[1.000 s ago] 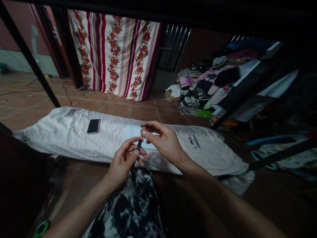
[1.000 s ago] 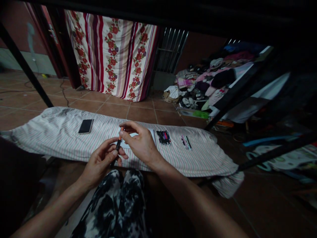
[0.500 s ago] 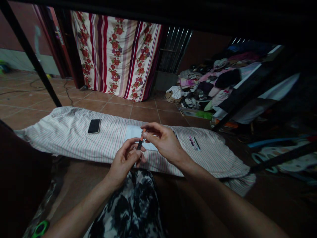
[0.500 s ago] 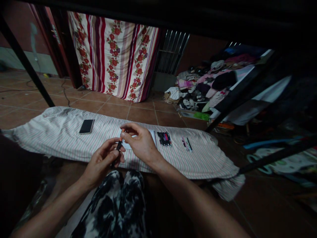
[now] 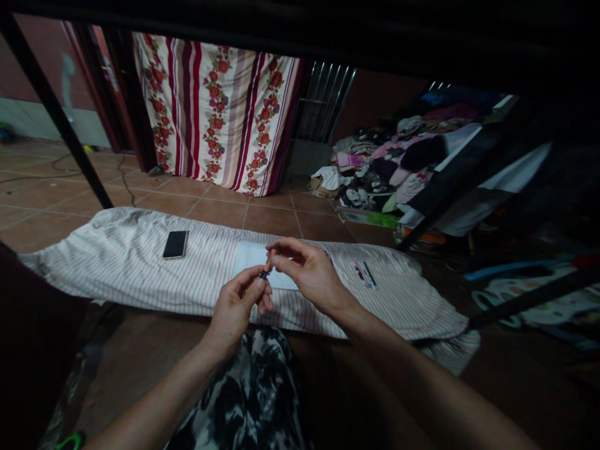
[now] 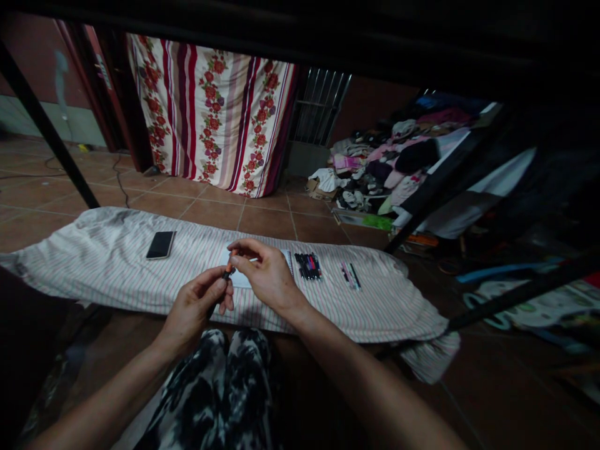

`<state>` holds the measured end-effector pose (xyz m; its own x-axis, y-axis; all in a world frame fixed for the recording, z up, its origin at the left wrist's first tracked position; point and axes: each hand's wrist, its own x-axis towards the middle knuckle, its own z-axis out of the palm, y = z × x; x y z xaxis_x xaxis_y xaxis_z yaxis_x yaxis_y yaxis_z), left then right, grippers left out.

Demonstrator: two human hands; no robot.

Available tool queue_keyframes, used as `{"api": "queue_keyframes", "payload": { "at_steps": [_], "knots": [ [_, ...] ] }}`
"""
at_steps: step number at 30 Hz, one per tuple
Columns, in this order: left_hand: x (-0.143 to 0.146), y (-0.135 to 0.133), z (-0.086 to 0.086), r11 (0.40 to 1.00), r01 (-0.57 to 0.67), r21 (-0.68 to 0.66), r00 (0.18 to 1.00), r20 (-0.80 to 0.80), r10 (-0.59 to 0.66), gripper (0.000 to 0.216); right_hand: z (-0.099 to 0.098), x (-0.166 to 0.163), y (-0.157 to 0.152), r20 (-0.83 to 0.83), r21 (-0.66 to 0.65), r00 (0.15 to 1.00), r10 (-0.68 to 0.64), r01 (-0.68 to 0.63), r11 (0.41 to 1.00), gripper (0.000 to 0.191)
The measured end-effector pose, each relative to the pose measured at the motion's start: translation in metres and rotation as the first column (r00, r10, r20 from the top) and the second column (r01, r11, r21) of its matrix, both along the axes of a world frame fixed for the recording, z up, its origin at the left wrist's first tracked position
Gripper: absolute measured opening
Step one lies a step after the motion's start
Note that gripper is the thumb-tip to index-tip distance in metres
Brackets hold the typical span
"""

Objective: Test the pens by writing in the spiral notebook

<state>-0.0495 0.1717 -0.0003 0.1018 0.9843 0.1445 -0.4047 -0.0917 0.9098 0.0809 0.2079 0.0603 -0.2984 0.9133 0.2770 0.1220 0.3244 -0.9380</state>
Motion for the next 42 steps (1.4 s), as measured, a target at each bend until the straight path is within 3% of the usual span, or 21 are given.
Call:
{"api": "queue_keyframes", "payload": {
  "at_steps": [12,15,18,21,26,31,42],
  "knots": [
    [0.001,0.004,-0.002,1.0,-0.009,-0.016,1.0,0.017,0.009,0.035,0.004,0.004,0.0,0.071,-0.011,0.997,0.008,-0.007,1.0,0.016],
    [0.002,0.006,-0.002,0.999,-0.038,-0.006,0.999,0.017,0.038,0.034,0.003,0.004,0.001,0.086,-0.012,0.996,0.004,-0.003,1.0,0.024],
    [0.004,0.008,-0.002,0.997,-0.075,0.002,0.997,0.017,0.075,0.035,0.003,0.004,0.003,0.145,-0.008,0.986,-0.085,0.087,0.996,0.036],
    [0.006,0.009,-0.001,0.996,-0.088,-0.004,0.996,0.006,0.088,0.035,0.004,0.007,0.005,0.224,0.05,0.962,-0.154,0.147,0.988,0.027],
    [0.007,0.008,-0.001,0.997,-0.072,-0.011,0.997,-0.003,0.072,0.034,0.008,0.009,0.007,0.247,0.064,0.957,-0.151,0.139,0.988,0.015],
    [0.01,0.009,-0.002,0.997,-0.078,-0.022,0.997,0.02,0.078,0.037,0.009,0.007,0.006,0.161,-0.003,0.981,-0.104,0.106,0.994,0.017],
    [0.011,0.008,0.0,0.998,-0.057,-0.015,0.997,0.054,0.057,0.031,0.014,0.008,0.003,0.123,0.04,0.988,-0.09,0.085,0.996,0.017]
  ]
}}
